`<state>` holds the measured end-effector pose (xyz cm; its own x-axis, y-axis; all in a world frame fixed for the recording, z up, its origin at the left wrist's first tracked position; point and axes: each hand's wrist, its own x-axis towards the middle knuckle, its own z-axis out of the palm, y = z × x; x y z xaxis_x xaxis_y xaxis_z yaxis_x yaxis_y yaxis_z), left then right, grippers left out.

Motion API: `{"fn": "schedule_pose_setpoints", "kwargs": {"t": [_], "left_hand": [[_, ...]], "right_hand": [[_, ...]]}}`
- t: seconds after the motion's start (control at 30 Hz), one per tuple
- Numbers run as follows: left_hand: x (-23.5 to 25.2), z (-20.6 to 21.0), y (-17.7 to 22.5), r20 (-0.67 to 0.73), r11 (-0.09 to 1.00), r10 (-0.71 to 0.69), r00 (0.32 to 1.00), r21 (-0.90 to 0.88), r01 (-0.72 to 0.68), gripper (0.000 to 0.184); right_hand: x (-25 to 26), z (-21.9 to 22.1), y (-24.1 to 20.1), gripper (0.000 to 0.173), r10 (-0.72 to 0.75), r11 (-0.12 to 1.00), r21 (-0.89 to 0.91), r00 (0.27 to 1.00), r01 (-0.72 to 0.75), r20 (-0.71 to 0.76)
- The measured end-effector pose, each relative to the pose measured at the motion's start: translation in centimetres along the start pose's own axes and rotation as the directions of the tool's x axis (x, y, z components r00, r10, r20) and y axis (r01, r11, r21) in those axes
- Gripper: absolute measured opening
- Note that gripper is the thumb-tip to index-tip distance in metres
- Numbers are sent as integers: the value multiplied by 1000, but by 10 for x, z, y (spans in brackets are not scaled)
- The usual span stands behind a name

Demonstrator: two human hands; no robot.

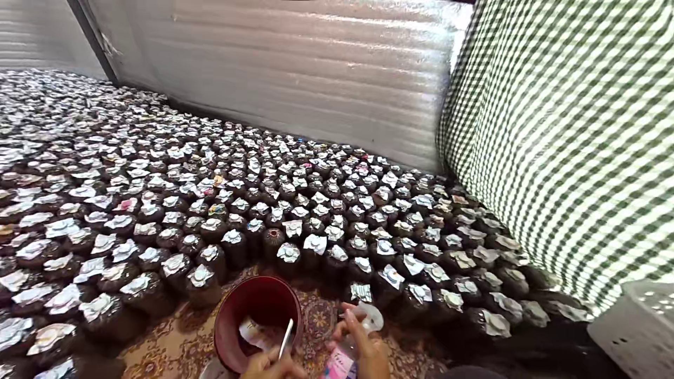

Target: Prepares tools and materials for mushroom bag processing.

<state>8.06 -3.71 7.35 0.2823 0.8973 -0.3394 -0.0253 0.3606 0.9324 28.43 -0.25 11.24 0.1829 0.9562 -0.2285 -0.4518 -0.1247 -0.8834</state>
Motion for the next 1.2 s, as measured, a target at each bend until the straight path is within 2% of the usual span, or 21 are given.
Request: {"fn": "schedule_pose_setpoints", "kwargs": {"t": [0.07, 0.1, 0.13, 0.17, 0.2, 0.27, 0.37, 0.43, 0.6, 0.67, 0.73, 0.83, 0.97, 1.0, 1.07, 1.13, 1.17, 1.2], "left_hand": [[18, -16, 14, -24, 989, -103, 994, -105, 100, 44], [28, -24, 23, 42, 959, -140, 989, -241, 146, 44], [39, -30, 30, 170, 897, -127, 977, -401, 186, 45], [52, -34, 35, 315, 821, -57, 947, -526, 224, 47], [64, -33, 40, 398, 762, 20, 917, -600, 243, 48], [80, -21, 45, 370, 716, 101, 924, -671, 191, 52], [101, 0, 37, 322, 589, 170, 931, -791, 166, 56], [109, 9, 28, 297, 567, 151, 943, -807, 164, 57], [114, 17, 24, 255, 610, -35, 966, -761, 223, 56], [118, 17, 27, 159, 648, -130, 979, -734, 205, 50], [125, 21, 28, -8, 703, -222, 975, -694, 154, 41], [134, 25, 26, -106, 726, -247, 963, -679, 111, 38], [133, 24, 18, -90, 728, -234, 968, -676, 113, 29], [132, 22, 14, -68, 733, -216, 974, -670, 116, 32], [131, 17, 9, 15, 730, -166, 986, -671, 133, 46], [129, 10, 5, 157, 737, -91, 983, -653, 172, 75], [128, 7, 2, 191, 745, -60, 980, -645, 171, 77], [125, 7, 2, 186, 756, -60, 981, -633, 166, 69]], "right_hand": [[2, -4, -7, 31, -11, 993, -118, 999, 5, -53], [2, -6, -10, 31, -35, 977, -210, 999, 31, -13], [3, -8, -11, 32, -69, 945, -316, 996, 85, 60], [3, -11, -11, 34, -91, 893, -426, 985, 146, 149], [3, -13, -10, 39, -97, 828, -520, 967, 211, 237], [3, -15, -4, 43, -122, 673, -652, 922, 349, 367], [2, -15, 0, 39, -158, 536, -730, 900, 423, 406], [2, -17, 1, 37, -173, 514, -747, 904, 422, 391], [5, -24, 13, 38, -114, 471, -788, 913, 397, 391], [2, -23, 16, 41, -78, 470, -794, 914, 386, 398], [-3, -18, 17, 42, -35, 468, -798, 911, 379, 411], [-7, -15, 30, 39, -60, 451, -790, 897, 416, 438], [-6, -16, 31, 42, -51, 433, -810, 908, 396, 416], [-5, -17, 29, 41, -47, 428, -815, 910, 391, 412], [-5, -18, 27, 41, -51, 417, -820, 911, 391, 409], [-3, -19, 28, 43, -55, 414, -827, 918, 380, 394], [-1, -20, 29, 44, -49, 414, -835, 924, 363, 378], [1, -21, 30, 44, -56, 420, -837, 930, 352, 363]]}}
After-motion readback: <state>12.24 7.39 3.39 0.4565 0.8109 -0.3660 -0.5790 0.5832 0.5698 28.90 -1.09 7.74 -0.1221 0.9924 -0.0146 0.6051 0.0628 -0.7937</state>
